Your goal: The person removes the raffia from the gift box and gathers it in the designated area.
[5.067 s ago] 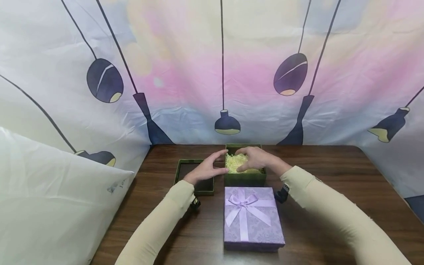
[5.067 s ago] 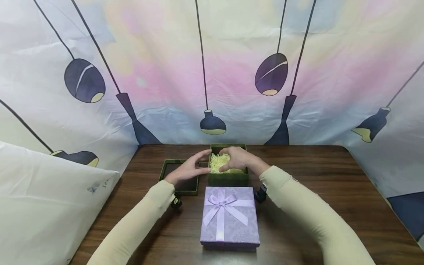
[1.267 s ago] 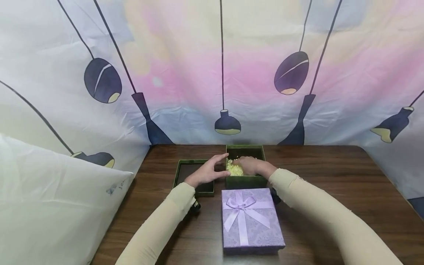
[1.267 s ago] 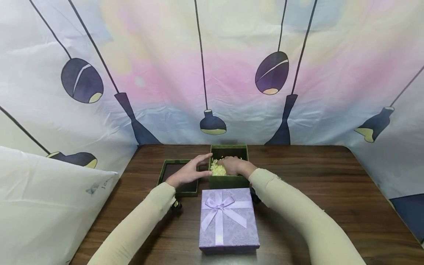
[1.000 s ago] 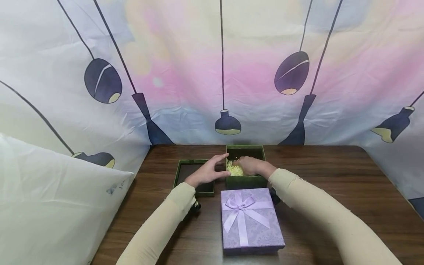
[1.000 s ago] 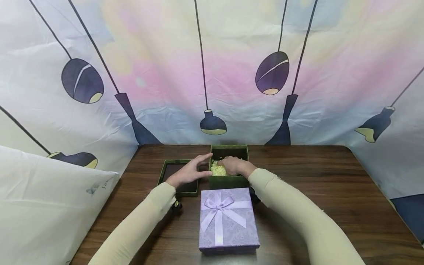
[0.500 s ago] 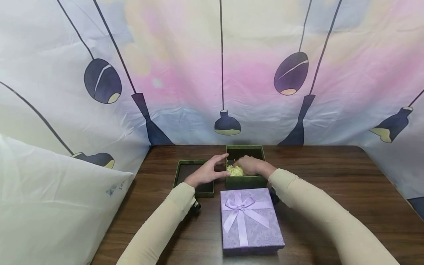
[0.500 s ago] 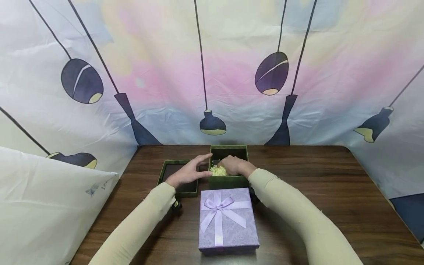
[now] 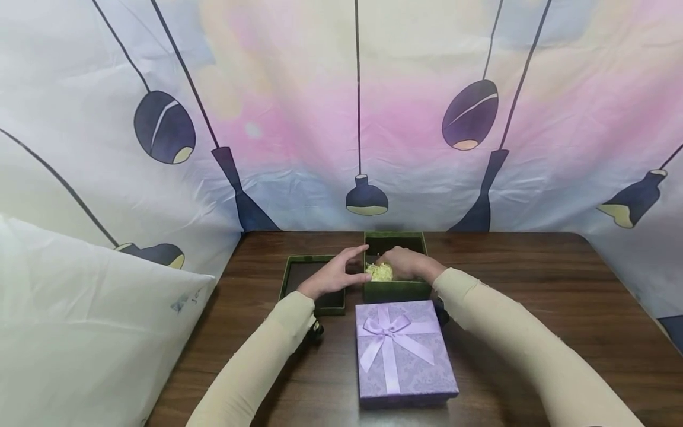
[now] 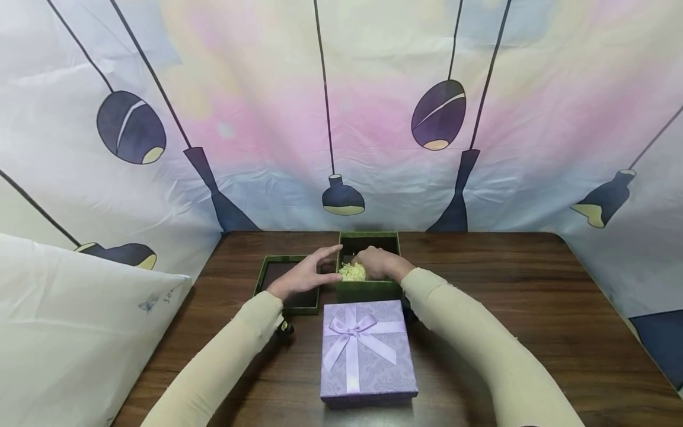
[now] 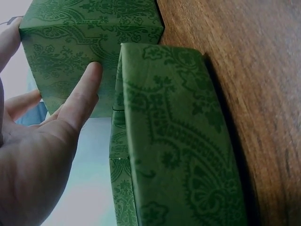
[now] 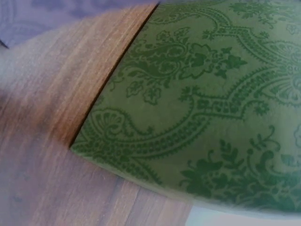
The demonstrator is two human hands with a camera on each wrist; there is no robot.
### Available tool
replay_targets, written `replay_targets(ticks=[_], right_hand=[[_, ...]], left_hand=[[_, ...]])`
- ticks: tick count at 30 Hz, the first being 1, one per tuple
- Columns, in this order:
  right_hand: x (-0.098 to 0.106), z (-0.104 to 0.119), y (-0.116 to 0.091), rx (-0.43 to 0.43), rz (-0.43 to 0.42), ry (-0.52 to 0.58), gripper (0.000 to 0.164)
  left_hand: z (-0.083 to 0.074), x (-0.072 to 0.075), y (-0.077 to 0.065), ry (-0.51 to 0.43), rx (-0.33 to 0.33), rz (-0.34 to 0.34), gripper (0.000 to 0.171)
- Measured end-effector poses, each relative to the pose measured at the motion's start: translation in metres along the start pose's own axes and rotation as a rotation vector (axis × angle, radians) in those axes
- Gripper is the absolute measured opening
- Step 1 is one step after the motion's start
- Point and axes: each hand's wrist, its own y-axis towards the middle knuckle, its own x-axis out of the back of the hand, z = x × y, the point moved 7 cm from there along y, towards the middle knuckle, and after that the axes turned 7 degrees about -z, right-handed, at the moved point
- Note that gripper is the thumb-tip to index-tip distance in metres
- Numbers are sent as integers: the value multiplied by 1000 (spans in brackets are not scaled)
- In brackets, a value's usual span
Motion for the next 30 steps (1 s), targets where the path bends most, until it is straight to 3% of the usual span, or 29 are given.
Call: replay_targets(ticks=[9,17,30], right_hand=[[15,0,0,-6,-27,-44,53],[18,3,-3,-31,-1,-20,59],[25,6,-9,-115,2,-30,67]], left_hand=[[-4,3,4,5,-24,-9,78],[0,2,2,-3,-6,3,79],[0,0,1,-21,9,5,78]])
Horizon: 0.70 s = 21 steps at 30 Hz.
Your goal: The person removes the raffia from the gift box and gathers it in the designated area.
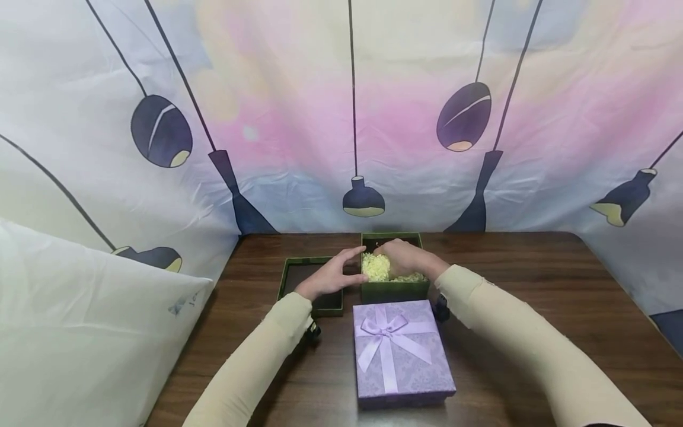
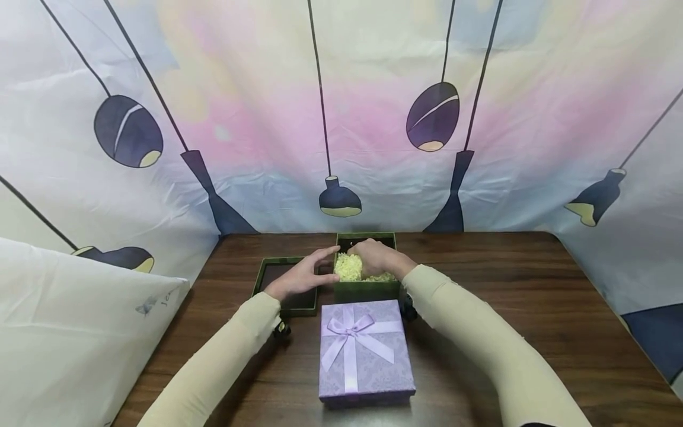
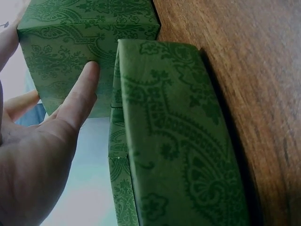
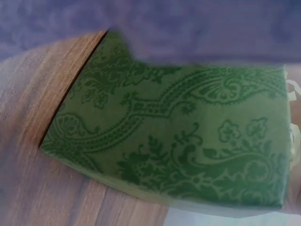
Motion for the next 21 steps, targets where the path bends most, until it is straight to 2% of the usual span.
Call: replay_targets(ticks=[14,21], right_hand=[[12,-2,-5,4,-78,22,70],[16,-1,-7,14,-104,39,71]], left_hand=[[-1,1,3,14,-15,-8,79],[2,1,0,50,-7,-17,81]])
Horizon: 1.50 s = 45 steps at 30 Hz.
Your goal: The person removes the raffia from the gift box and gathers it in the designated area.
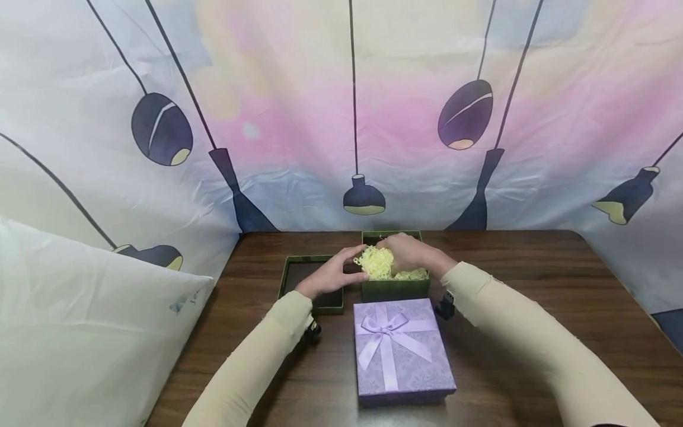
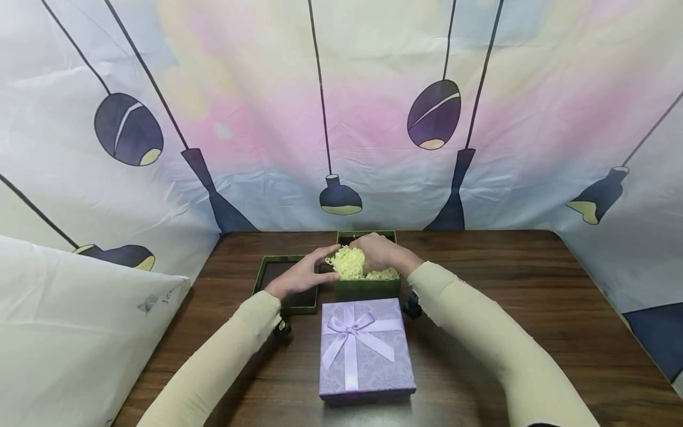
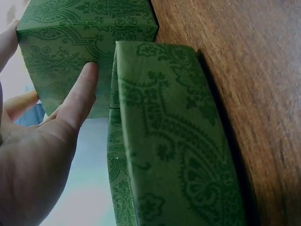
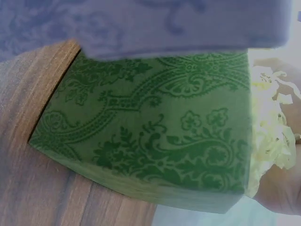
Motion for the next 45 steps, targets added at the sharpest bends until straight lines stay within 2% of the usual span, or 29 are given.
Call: replay_targets(ticks=[5,14,23,27,34,40,45], right_hand=[[7,1,-2,20,-40,15,70],[17,-1,-3,8,-85,29,75],[23,3,-6,44,-121,19,74],[28,3,-7,54,-162,25,76],[33,0,-8,62,-208,20,77],[43,3,-14,51,-225,30,76],[50,7,-19,76,-235,29,76]], left_hand=[[-1,1,0,7,-12,-1,80],[-7,1,3,-13,-108,-6,75],[-5,1,3,-75,-114,5,71],[-5,0,3,-94,-125,15,68],[-2,-1,1,-80,-59,20,71],[1,0,-2,1,22,1,85],[0,0,-1,21,26,-5,86]])
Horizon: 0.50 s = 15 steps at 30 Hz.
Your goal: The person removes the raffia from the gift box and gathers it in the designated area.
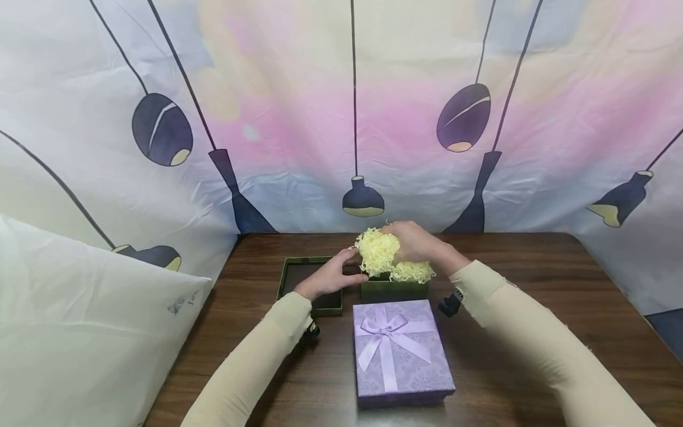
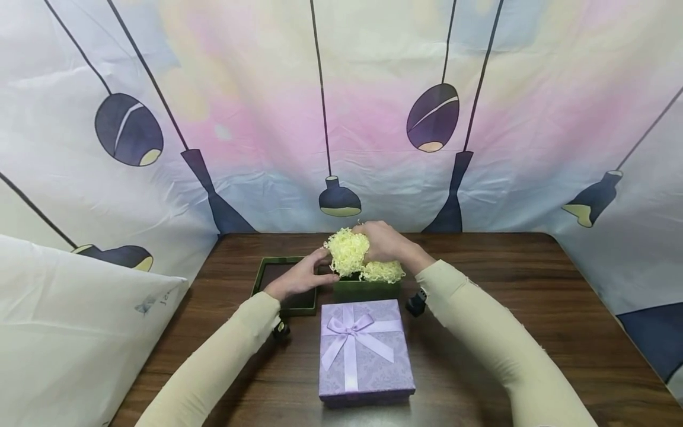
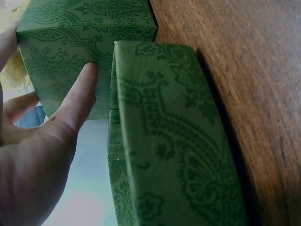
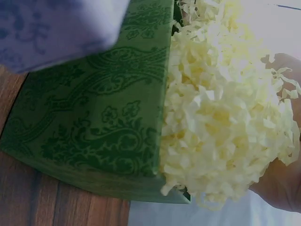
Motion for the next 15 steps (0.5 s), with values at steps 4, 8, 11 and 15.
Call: replay_targets(ticks=[4,8,11,15], right_hand=[[3,-2,1,-20,-14,23,77],[4,-7,-1,-27,-32,28,76],[6,-10,-3,-41,-37,38,78],[14,-12,-6,-51,-53,50,78]], left_hand=[[0,0,-1,-1,4,7,85],[-1,0,-2,-21,7,22,85],[-1,-1,-1,-31,-9,21,81],[0,0,1,-35,-14,21,78]])
